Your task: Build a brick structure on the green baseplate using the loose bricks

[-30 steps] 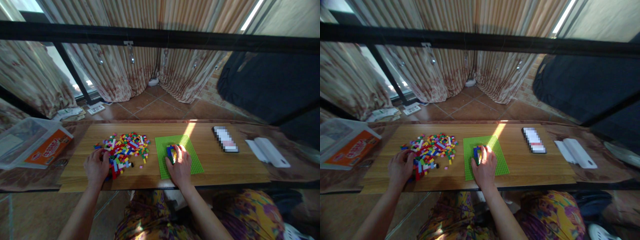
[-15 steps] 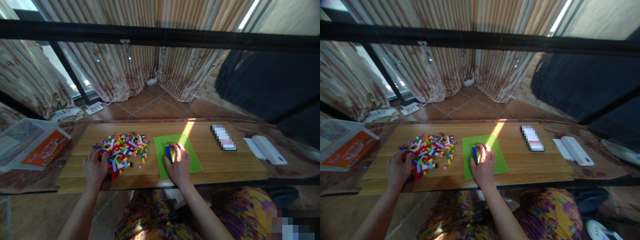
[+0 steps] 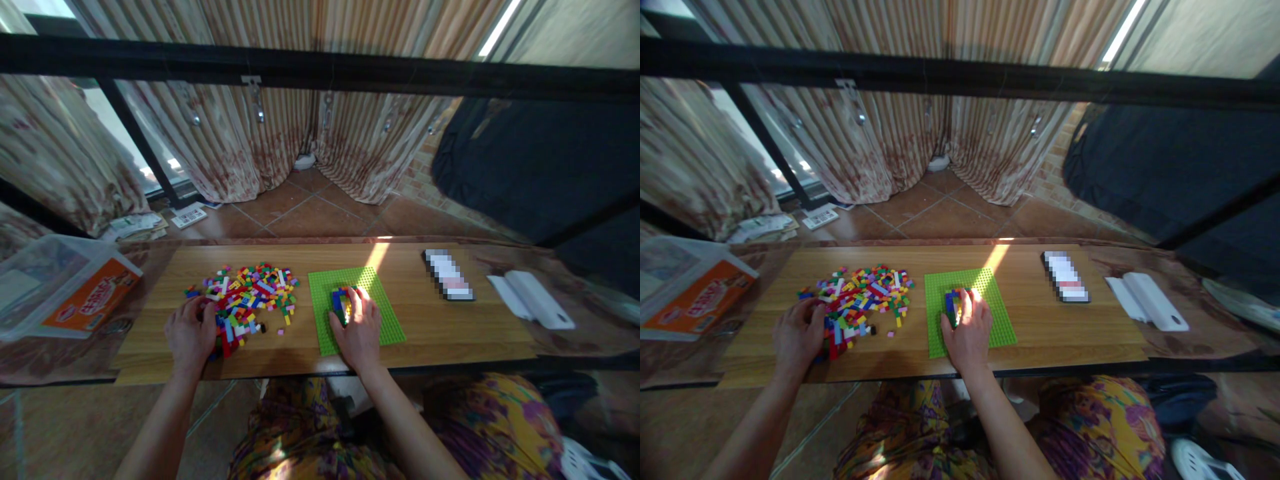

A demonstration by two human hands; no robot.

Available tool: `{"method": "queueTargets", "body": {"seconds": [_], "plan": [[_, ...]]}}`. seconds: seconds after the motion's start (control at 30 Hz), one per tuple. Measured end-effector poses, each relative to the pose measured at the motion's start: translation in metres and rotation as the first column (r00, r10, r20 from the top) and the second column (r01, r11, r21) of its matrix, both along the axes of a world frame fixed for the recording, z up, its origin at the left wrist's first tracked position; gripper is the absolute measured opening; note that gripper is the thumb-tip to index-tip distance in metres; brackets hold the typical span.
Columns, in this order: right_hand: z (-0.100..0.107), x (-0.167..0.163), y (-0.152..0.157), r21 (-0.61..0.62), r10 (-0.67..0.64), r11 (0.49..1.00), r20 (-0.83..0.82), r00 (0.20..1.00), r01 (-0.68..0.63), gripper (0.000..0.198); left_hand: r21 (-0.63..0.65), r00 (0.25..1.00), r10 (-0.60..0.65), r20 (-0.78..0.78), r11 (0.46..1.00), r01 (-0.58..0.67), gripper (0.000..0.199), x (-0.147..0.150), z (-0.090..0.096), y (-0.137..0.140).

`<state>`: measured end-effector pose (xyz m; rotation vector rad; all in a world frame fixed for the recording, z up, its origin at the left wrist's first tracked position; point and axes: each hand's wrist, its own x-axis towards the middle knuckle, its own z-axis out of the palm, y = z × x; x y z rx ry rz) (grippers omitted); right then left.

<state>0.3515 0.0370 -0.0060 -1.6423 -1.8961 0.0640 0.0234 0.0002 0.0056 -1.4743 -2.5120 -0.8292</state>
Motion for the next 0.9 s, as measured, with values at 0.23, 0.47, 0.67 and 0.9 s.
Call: {"method": "queueTargets", "body": {"seconds": [0.23, 0.47, 0.67, 0.9], "plan": [[-0.0019, 0.0009, 0.0011, 0.019, 0.005, 1.0, 0.003, 1.0, -0.005, 0.061, 0.023, 1.0, -0.015, -0.005, 1.0, 0.015, 0.039, -0.0006, -0.0012, -0.0006], [0.0002, 0.0003, -0.0003, 0.018, 0.005, 1.0, 0.02, 1.0, -0.005, 0.062, 0.039, 0.999, -0.015, -0.031, 0.999, 0.017, 0.041, -0.002, -0.004, -0.0009], [0.0017, -0.0002, -0.0002, 0.014, -0.002, 1.0, 0.02, 1.0, 0.002, 0.062, 0.035, 0.999, -0.002, -0.04, 0.999, 0.004, 0.04, -0.0027, -0.0049, -0.0004], [-0.0002, 0.0, 0.0001, 0.025, -0.001, 1.0, -0.004, 1.0, 0.001, 0.061, 0.039, 0.999, -0.008, -0.037, 0.999, 0.01, 0.038, -0.0023, -0.0045, 0.0003]]}}
